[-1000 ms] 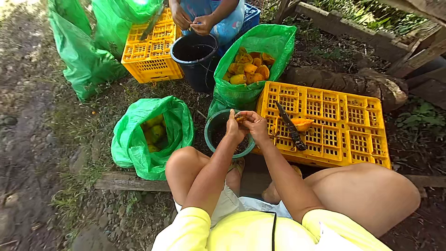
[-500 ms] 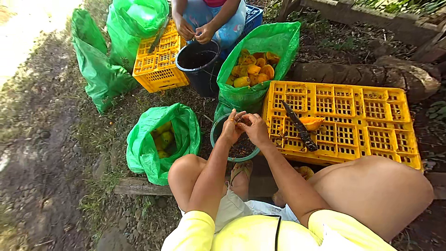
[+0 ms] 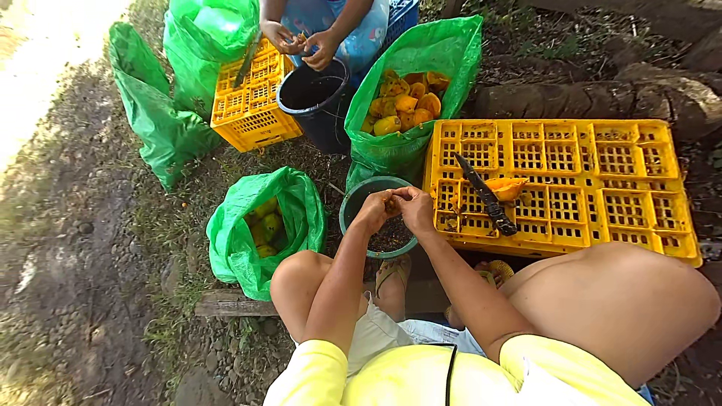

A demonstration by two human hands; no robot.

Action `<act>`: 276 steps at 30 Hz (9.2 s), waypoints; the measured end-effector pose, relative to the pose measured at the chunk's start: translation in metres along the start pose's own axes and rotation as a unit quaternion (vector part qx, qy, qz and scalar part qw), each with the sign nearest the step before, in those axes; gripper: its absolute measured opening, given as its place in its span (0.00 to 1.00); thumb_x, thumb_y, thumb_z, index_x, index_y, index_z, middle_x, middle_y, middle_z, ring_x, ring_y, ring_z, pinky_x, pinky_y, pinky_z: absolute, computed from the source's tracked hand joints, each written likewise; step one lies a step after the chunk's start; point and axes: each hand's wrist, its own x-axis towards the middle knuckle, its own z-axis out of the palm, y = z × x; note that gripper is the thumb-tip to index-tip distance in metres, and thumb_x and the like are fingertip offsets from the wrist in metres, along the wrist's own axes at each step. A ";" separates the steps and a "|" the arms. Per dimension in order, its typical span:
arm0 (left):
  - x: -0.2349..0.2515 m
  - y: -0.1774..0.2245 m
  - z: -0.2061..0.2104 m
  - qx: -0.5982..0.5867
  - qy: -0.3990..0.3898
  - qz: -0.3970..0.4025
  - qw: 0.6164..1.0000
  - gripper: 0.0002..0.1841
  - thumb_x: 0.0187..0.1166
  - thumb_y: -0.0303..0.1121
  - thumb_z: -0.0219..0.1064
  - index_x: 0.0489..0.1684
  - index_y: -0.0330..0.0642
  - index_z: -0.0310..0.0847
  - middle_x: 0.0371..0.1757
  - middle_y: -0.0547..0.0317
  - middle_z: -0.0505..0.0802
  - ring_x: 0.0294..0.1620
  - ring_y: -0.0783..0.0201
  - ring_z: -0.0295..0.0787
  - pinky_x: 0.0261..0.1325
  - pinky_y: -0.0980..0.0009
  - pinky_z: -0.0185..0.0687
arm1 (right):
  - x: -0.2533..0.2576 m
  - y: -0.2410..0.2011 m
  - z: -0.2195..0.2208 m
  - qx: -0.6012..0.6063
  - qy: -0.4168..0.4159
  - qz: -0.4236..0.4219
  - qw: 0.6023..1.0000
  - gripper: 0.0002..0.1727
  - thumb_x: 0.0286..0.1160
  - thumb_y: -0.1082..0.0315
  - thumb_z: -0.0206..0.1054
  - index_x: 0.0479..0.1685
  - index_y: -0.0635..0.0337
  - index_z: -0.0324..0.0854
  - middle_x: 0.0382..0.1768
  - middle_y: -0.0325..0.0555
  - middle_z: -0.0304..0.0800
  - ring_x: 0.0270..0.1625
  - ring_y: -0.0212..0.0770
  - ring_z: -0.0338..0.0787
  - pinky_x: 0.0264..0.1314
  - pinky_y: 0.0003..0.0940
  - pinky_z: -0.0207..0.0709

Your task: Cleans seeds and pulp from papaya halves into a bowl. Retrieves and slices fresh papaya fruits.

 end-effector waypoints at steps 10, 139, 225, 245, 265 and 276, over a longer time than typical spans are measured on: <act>-0.001 -0.002 -0.001 0.003 0.024 -0.013 1.000 0.17 0.95 0.33 0.44 0.59 0.33 0.79 0.40 0.55 0.87 0.36 0.65 0.86 0.48 0.68 0.86 | -0.009 0.004 0.003 0.042 0.000 0.012 0.999 0.10 0.75 0.76 0.73 0.52 0.68 0.89 0.47 0.56 0.95 0.49 0.46 0.94 0.60 0.45 0.85; -0.011 -0.028 0.031 -0.034 0.095 0.061 0.993 0.22 0.96 0.47 0.38 0.40 0.44 0.73 0.26 0.64 0.82 0.26 0.70 0.81 0.35 0.68 0.82 | -0.038 -0.013 -0.006 -0.105 -0.095 -0.011 0.990 0.17 0.87 0.69 0.58 0.66 0.67 0.83 0.67 0.67 0.83 0.72 0.62 0.84 0.76 0.58 0.75; -0.035 0.047 -0.026 -0.119 0.029 -0.001 0.992 0.30 0.96 0.51 0.38 0.61 0.33 0.79 0.48 0.45 0.95 0.46 0.54 0.95 0.51 0.59 0.89 | 0.004 0.047 0.010 -0.233 -0.193 -0.025 0.953 0.21 0.93 0.66 0.55 0.77 0.66 0.78 0.83 0.60 0.75 0.86 0.53 0.73 0.90 0.48 0.62; -0.009 0.009 0.002 -0.027 0.068 -0.077 0.994 0.16 0.93 0.41 0.52 0.40 0.38 0.77 0.27 0.57 0.83 0.24 0.64 0.82 0.34 0.69 0.84 | -0.026 -0.034 0.000 -0.230 -0.073 -0.005 0.970 0.17 0.86 0.62 0.65 0.60 0.66 0.86 0.59 0.60 0.91 0.67 0.55 0.88 0.76 0.52 0.75; -0.008 0.006 0.004 -0.006 0.078 -0.073 0.994 0.19 0.94 0.44 0.48 0.49 0.36 0.77 0.34 0.53 0.85 0.31 0.61 0.84 0.40 0.65 0.84 | -0.023 -0.025 -0.002 -0.210 -0.089 -0.015 0.974 0.14 0.82 0.66 0.67 0.59 0.64 0.87 0.58 0.54 0.93 0.66 0.50 0.89 0.76 0.50 0.75; -0.009 0.005 0.003 -0.019 0.074 -0.066 0.995 0.13 0.92 0.36 0.52 0.46 0.36 0.77 0.34 0.54 0.85 0.32 0.62 0.85 0.41 0.65 0.85 | -0.023 -0.019 -0.003 -0.193 -0.067 -0.050 0.978 0.14 0.78 0.75 0.66 0.58 0.65 0.88 0.58 0.56 0.92 0.66 0.50 0.89 0.76 0.47 0.76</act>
